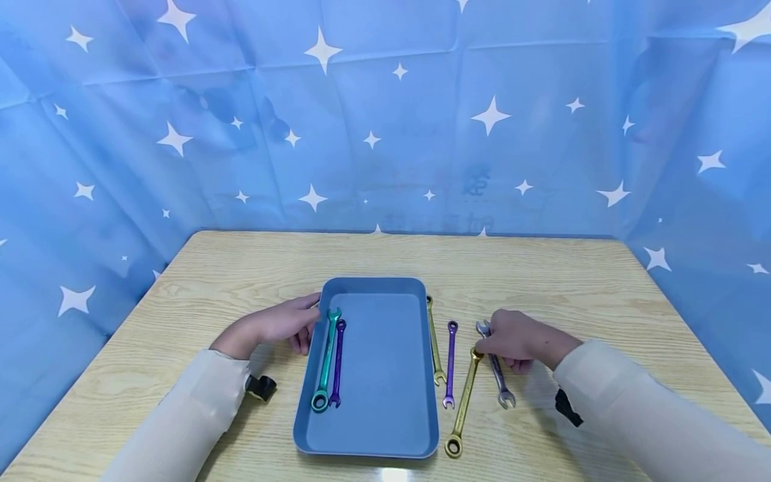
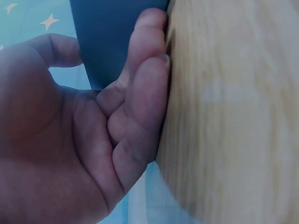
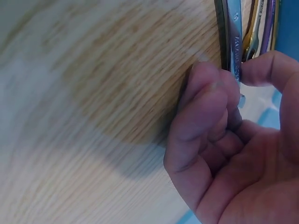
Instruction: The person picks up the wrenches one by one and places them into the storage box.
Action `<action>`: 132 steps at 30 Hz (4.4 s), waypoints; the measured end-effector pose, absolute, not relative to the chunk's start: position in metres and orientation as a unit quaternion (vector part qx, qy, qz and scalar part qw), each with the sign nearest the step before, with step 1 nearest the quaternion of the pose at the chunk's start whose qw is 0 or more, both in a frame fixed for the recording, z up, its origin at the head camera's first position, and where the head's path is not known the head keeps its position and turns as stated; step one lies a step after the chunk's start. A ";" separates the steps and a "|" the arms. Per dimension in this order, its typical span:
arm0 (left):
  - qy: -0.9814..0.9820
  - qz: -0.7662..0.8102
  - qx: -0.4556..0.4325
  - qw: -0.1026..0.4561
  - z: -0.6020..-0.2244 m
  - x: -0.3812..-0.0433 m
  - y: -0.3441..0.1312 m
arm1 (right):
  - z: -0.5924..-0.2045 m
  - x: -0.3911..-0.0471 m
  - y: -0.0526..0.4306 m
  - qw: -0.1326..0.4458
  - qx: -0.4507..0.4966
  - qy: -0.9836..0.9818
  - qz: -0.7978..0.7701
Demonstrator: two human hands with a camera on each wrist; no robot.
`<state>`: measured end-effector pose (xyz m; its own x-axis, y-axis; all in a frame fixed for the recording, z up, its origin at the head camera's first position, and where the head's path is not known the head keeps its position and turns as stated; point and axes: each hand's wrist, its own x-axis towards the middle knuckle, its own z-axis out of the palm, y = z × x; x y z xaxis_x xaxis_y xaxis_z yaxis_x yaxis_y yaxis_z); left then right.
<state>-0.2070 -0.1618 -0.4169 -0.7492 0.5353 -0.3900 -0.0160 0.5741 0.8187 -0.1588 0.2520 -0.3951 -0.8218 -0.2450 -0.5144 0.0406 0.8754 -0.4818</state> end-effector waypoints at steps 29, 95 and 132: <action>0.833 0.430 0.156 0.312 -0.417 -0.206 -0.162 | -0.396 -0.159 0.255 0.292 -0.059 0.918 -0.260; 0.834 0.432 0.143 0.313 -0.415 -0.207 -0.163 | -0.332 -0.157 0.160 0.295 -0.143 0.813 -0.482; 0.832 0.435 0.145 0.314 -0.415 -0.208 -0.163 | -0.367 -0.165 0.083 0.330 -0.111 0.791 -0.503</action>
<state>-0.2079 -0.1632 -0.4150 -0.7610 0.5134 -0.3967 -0.0325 0.5805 0.8136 -0.1650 0.0834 -0.3672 -0.7571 -0.5077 -0.4111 0.1577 0.4687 -0.8692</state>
